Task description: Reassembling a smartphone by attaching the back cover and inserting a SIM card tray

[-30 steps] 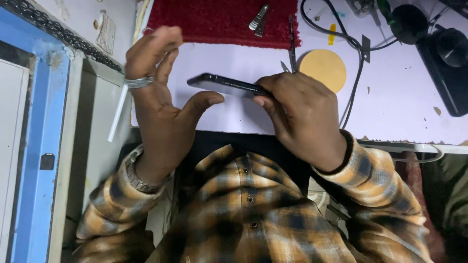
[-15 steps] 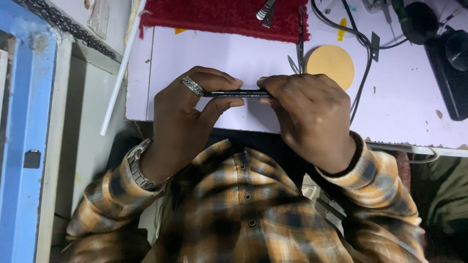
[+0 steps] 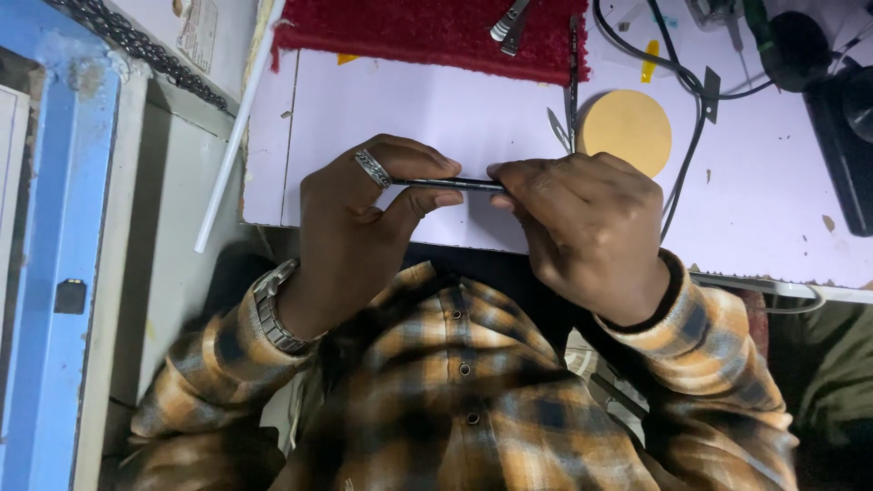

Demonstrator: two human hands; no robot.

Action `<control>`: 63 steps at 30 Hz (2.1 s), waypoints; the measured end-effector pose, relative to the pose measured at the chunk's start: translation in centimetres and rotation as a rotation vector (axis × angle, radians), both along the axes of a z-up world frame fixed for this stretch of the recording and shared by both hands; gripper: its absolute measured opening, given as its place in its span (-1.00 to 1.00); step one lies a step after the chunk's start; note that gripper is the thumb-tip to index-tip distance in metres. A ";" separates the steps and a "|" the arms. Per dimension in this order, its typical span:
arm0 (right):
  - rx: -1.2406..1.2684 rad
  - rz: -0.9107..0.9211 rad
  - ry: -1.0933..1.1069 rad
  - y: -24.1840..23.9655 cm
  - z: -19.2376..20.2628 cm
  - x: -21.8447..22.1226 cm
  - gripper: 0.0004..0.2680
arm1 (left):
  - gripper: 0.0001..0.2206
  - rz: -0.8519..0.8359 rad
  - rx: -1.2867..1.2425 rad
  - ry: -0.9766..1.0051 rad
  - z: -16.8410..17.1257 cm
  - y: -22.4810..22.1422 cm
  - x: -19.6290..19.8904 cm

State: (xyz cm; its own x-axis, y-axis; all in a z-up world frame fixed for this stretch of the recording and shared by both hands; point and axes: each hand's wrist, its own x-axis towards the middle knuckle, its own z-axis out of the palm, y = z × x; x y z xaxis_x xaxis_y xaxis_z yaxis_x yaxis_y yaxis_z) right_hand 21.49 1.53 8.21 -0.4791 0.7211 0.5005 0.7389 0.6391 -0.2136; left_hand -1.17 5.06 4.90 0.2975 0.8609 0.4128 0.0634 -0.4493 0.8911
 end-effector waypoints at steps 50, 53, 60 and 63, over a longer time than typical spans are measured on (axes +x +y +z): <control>-0.040 0.091 0.049 1.6 -2.2 -0.5 -0.93 | -0.87 0.040 -0.258 -0.014 -1.2 1.3 0.7; -0.039 0.100 0.047 1.7 -2.2 -0.5 -0.93 | -0.86 0.050 -0.255 -0.006 -1.3 1.4 0.7; -0.039 0.099 0.054 1.6 -2.2 -0.7 -0.92 | -0.86 0.058 -0.213 0.002 -1.8 1.4 0.7; -0.045 0.110 0.047 1.7 -2.2 -0.7 -0.91 | -0.84 0.062 -0.223 0.013 -1.6 1.4 0.7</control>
